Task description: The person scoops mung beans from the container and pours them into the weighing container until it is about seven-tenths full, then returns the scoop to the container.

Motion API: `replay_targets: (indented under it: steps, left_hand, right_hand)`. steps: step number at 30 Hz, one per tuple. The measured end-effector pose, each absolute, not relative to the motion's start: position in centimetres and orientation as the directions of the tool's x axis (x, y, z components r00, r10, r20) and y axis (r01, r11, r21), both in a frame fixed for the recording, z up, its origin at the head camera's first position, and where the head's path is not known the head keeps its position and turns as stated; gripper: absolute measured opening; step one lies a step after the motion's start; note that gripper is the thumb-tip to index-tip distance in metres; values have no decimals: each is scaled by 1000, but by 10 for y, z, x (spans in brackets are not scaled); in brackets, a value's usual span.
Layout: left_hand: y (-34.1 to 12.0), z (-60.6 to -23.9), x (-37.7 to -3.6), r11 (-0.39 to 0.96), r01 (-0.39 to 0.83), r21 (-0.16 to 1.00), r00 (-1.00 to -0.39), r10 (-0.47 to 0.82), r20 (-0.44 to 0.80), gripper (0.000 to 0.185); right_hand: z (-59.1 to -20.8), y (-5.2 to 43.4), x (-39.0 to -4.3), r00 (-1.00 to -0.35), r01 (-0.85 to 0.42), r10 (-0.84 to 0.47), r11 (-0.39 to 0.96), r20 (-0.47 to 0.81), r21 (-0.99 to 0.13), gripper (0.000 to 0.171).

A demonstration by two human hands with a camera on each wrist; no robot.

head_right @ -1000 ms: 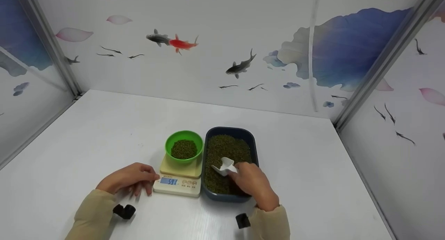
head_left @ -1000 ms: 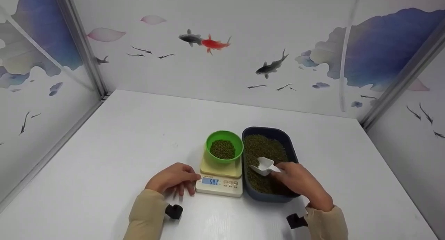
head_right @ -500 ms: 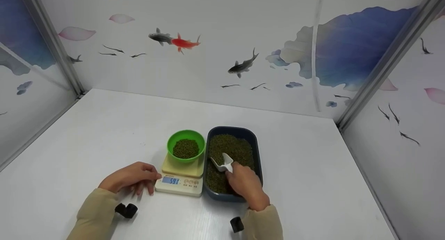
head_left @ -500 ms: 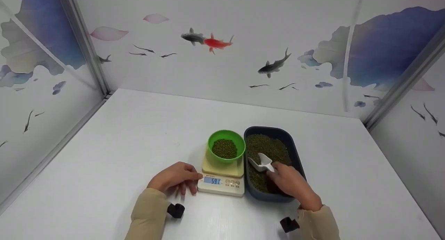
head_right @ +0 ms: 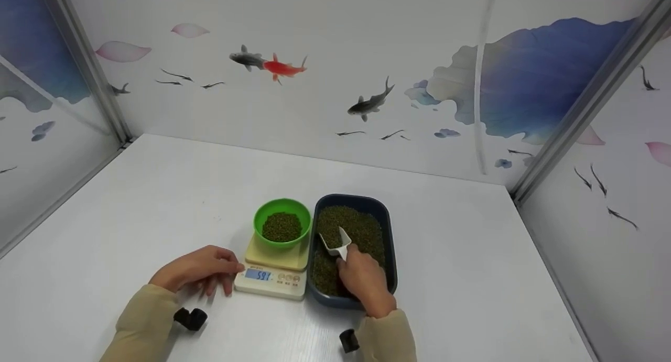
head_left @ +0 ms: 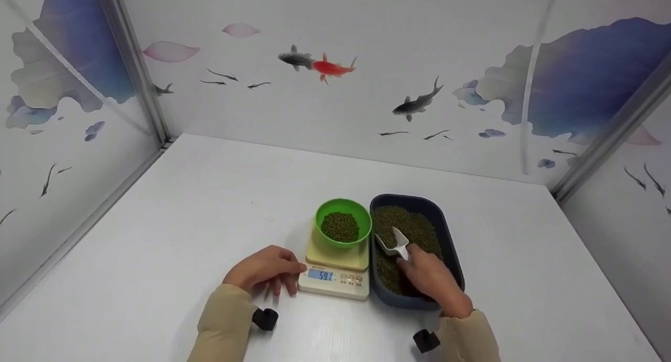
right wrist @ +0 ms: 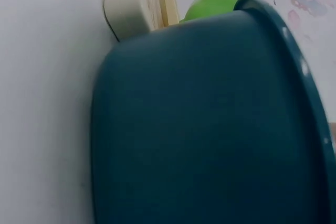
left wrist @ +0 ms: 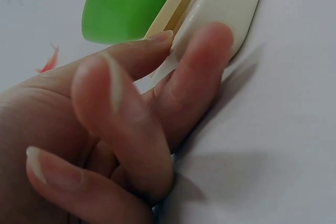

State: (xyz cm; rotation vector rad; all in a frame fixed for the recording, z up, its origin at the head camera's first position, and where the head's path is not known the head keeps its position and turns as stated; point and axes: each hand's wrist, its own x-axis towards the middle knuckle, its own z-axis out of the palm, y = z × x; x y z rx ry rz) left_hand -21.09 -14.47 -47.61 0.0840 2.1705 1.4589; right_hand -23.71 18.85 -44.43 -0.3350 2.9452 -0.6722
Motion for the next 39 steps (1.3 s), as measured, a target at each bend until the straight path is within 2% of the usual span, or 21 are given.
replay_targets:
  steps: [11,39]
  left_hand:
    - [-145,-474,-212,416,-222,882,-870,324,-371,34]
    - [-145,-478,-211,414,-237,879,-861,329,-388,35]
  right_hand:
    - [-441,189,-242,-972,-195,-232,884,-38,-425,28]
    - [-447,198,-240,-985,-164,-170,841,36,-515,29]
